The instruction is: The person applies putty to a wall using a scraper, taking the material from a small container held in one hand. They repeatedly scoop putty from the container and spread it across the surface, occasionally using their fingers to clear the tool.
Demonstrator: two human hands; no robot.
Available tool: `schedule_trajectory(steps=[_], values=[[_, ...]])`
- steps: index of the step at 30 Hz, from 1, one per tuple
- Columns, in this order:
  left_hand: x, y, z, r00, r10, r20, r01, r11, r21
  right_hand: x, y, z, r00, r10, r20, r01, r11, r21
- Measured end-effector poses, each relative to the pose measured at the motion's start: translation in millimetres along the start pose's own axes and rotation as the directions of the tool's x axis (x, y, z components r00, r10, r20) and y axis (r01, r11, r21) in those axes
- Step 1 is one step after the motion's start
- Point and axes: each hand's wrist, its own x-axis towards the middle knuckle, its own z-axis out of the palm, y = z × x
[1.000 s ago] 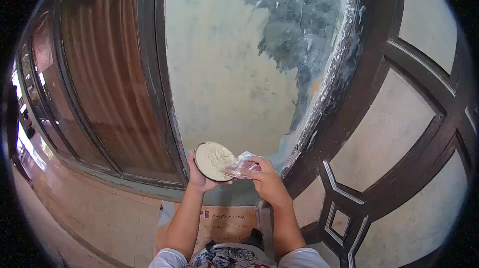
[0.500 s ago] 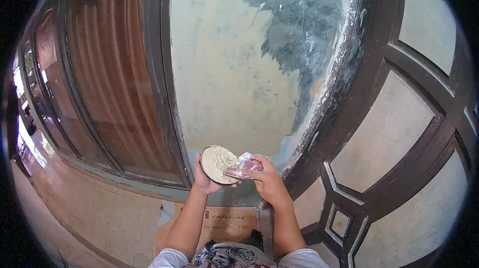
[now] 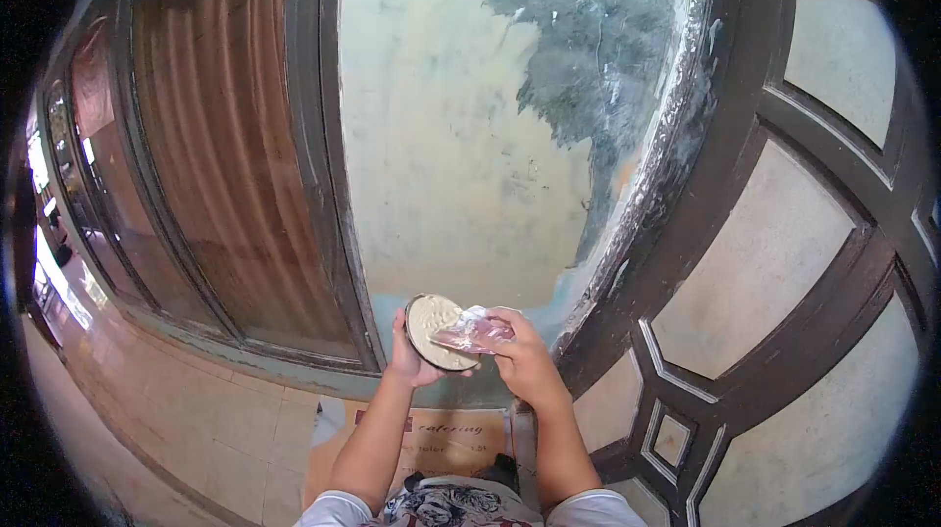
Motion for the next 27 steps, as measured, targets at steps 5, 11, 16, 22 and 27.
schedule_trajectory(steps=[5, 11, 16, 22, 27], values=[[-6.5, -5.3, -0.2, 0.996, 0.011, 0.084, 0.001, 0.989, -0.146, 2.0, 2.4, -5.4, 0.998, -0.011, -0.061, 0.013, 0.999, 0.033], [-7.4, -48.1, -24.5, 1.0, 0.006, 0.012, -0.002, 0.956, -0.292, 8.1, 18.6, -16.5, 0.981, 0.118, -0.156, -0.078, 0.967, 0.243], [8.4, -49.5, -36.0, 1.0, 0.0, 0.008, 0.002, 0.954, -0.3, 56.2, 45.9, -59.7, 0.962, -0.03, -0.273, 0.026, 0.999, -0.021], [28.2, -19.5, -19.1, 0.99, 0.139, -0.007, -0.137, 0.969, -0.203, 171.9, 54.6, -148.9, 0.895, -0.222, -0.386, 0.152, 0.967, -0.204], [44.2, 9.3, 6.8, 0.961, 0.275, 0.021, -0.263, 0.938, -0.226, 268.4, 38.1, -185.3, 0.792, -0.464, -0.397, 0.27, 0.85, -0.453]])
